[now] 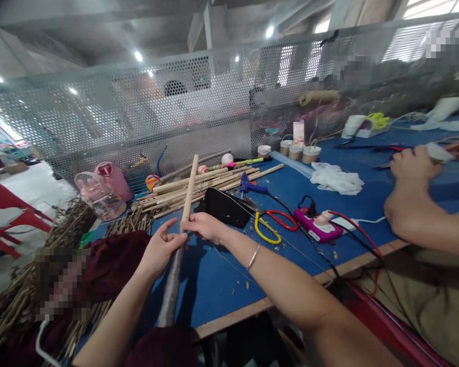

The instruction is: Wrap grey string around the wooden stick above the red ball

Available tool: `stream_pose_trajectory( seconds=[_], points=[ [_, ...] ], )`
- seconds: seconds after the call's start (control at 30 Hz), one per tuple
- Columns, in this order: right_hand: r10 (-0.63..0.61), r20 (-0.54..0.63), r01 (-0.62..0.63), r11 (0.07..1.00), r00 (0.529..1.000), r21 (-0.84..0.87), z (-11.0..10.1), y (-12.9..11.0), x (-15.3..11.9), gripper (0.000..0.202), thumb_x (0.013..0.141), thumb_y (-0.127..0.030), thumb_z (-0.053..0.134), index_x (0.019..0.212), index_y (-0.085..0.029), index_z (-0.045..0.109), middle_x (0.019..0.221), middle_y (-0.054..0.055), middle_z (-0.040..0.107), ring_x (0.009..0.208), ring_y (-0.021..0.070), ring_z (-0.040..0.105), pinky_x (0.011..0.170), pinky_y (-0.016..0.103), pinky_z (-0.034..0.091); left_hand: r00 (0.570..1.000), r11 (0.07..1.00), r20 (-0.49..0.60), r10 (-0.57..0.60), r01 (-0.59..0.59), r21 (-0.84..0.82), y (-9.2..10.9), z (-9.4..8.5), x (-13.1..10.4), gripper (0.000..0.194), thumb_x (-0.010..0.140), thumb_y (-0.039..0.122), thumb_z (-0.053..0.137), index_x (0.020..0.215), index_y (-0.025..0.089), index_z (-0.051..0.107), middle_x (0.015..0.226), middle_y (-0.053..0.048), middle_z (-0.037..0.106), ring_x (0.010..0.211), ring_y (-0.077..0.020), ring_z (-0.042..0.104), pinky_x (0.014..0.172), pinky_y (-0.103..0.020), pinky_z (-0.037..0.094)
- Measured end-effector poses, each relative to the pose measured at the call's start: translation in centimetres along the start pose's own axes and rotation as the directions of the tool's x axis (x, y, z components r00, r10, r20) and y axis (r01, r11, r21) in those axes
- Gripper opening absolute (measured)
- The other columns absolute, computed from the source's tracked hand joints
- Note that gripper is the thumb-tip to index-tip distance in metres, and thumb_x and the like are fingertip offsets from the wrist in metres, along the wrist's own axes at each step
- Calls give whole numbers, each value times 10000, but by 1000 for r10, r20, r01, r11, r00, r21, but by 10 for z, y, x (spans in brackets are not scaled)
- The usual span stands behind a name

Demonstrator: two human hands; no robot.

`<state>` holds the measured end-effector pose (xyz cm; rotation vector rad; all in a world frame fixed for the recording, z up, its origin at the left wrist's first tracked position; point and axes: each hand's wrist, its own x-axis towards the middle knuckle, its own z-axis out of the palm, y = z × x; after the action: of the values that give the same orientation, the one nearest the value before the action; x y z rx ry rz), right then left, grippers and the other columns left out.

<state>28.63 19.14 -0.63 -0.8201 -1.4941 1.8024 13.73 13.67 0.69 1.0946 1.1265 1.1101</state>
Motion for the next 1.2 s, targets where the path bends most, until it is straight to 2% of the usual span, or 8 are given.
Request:
stream_pose_trajectory(
  seconds=[0.1, 0.2, 0.43, 0.57, 0.7, 0.93, 1.07, 1.2],
  points=[
    [19, 54, -23, 997, 998, 69, 4, 3, 2, 310, 732, -422, 600, 816, -138, 508, 456, -83, 394, 336, 20, 218, 310, 156, 124, 999, 990, 8, -52, 53, -129, -1, -1, -5, 810, 676, 276, 689, 1333, 147, 233, 669, -48, 667, 543, -145, 617, 488, -219, 451],
    [41, 88, -49, 995, 995, 92, 7, 5, 1, 318, 734, -434, 594, 810, -142, 494, 456, -81, 405, 333, 19, 222, 313, 156, 112, 992, 967, 61, -109, 120, -224, -6, -2, -7, 737, 723, 284, 637, 1332, 131, 251, 717, -85, 675, 591, -166, 637, 515, -250, 479],
    [61, 48, -61, 998, 997, 2, 15, 8, 0, 314, 693, -414, 635, 720, -131, 500, 452, -87, 386, 306, 11, 238, 291, 160, 150, 987, 990, -110, 114, -104, 96, -11, -5, -6, 788, 621, 315, 728, 1292, 116, 366, 448, 87, 505, 392, -69, 493, 411, -156, 371],
    [74, 83, -82, 992, 994, 94, 15, 7, 0, 344, 697, -432, 627, 818, -132, 511, 503, -55, 481, 325, 10, 262, 308, 149, 120, 997, 998, -73, -13, 8, -68, -4, -1, -9, 851, 679, 331, 681, 1366, 129, 221, 588, -7, 640, 472, -130, 589, 453, -212, 446],
    [69, 84, -76, 993, 994, 89, 13, 8, -1, 333, 713, -439, 614, 795, -139, 497, 476, -66, 441, 334, 19, 268, 310, 149, 119, 992, 969, 29, -122, 125, -211, -5, -1, -10, 729, 727, 329, 631, 1330, 116, 280, 669, -55, 655, 547, -152, 617, 492, -243, 471],
    [112, 77, -117, 991, 991, 65, 11, 12, 0, 308, 715, -421, 621, 761, -141, 499, 440, -101, 332, 331, 16, 179, 300, 149, 117, 992, 990, -71, 104, -96, 100, -7, -8, -9, 830, 625, 285, 729, 1325, 116, 318, 473, 80, 524, 407, -50, 455, 416, -144, 318],
    [96, 101, -105, 990, 990, 91, 8, 7, -1, 345, 689, -432, 640, 797, -136, 500, 523, -65, 472, 327, 3, 232, 306, 144, 137, 1000, 995, -14, -11, 9, -99, -2, -5, -10, 851, 682, 309, 677, 1365, 136, 200, 615, -15, 648, 482, -123, 579, 475, -217, 437],
    [65, 81, -71, 995, 995, 72, 7, 7, -1, 336, 687, -422, 642, 788, -132, 506, 525, -58, 483, 325, 6, 258, 306, 152, 138, 995, 973, 50, -81, 90, -212, -2, -4, -11, 730, 705, 311, 651, 1312, 159, 275, 747, -65, 669, 586, -159, 629, 538, -269, 490]
  ],
)
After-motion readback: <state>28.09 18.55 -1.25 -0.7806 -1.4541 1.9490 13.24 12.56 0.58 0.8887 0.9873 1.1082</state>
